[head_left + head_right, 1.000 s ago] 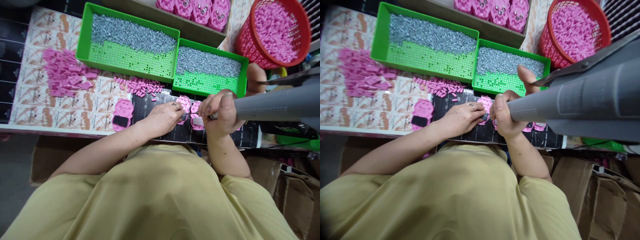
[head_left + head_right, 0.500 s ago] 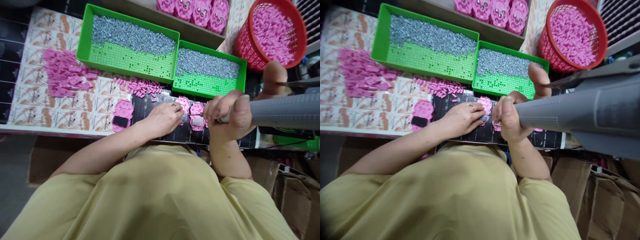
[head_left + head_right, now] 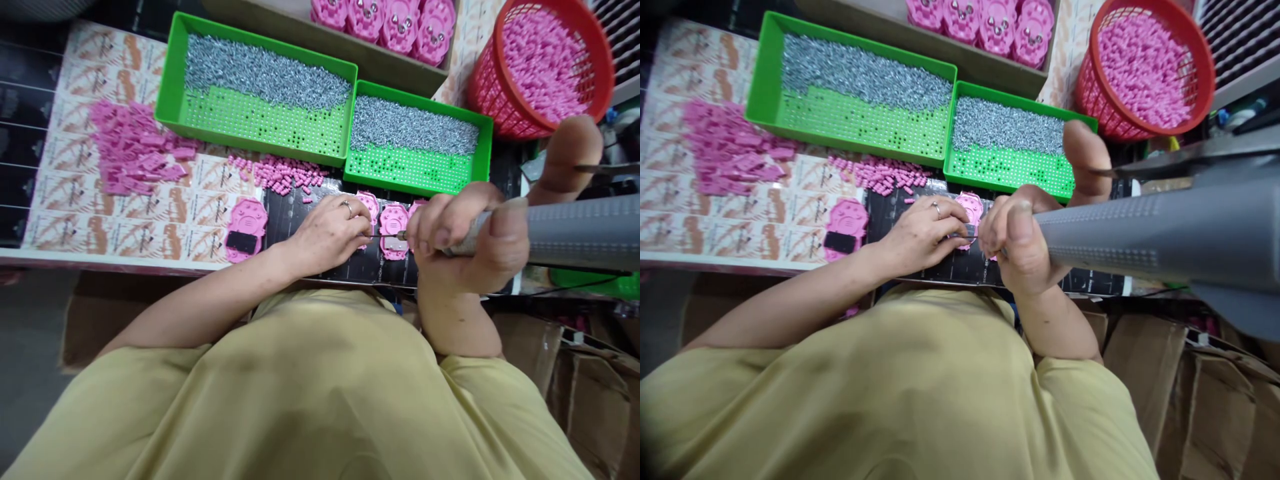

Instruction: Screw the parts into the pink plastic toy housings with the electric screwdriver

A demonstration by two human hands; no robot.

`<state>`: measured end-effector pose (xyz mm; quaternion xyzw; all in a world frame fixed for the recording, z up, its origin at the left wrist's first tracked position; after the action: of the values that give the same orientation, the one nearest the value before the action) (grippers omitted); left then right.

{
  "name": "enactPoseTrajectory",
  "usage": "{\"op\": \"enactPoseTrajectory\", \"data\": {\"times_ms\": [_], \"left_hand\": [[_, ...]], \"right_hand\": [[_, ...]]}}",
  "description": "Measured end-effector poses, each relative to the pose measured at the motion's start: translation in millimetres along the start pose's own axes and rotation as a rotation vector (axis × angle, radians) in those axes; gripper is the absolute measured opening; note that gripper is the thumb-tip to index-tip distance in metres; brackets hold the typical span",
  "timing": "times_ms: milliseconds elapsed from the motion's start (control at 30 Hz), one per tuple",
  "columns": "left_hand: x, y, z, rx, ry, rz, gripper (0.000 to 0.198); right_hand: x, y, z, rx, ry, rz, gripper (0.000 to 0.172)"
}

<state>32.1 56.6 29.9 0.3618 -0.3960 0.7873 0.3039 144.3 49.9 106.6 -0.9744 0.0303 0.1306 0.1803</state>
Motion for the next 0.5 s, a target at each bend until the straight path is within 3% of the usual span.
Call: {"op": "enactPoseTrajectory", "data": {"times_ms": [500], "left_hand": [[0.7, -1.4, 8.6, -0.062, -0.120, -0.023, 0.017]], "right_hand": [[-1.5, 9.2, 6.0, 0.005, 0.062, -0.030, 0.038]]}}
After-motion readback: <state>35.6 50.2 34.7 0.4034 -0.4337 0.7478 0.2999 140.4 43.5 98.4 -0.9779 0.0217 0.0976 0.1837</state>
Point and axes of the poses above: each hand's wrist, its own y-axis away from the middle knuckle, its own x-axis out of the back of the hand, z = x × y, the point moved 7 cm from there along -y, towards the middle knuckle, and after that the axes turned 7 degrees about -x, right-handed, at the moved point
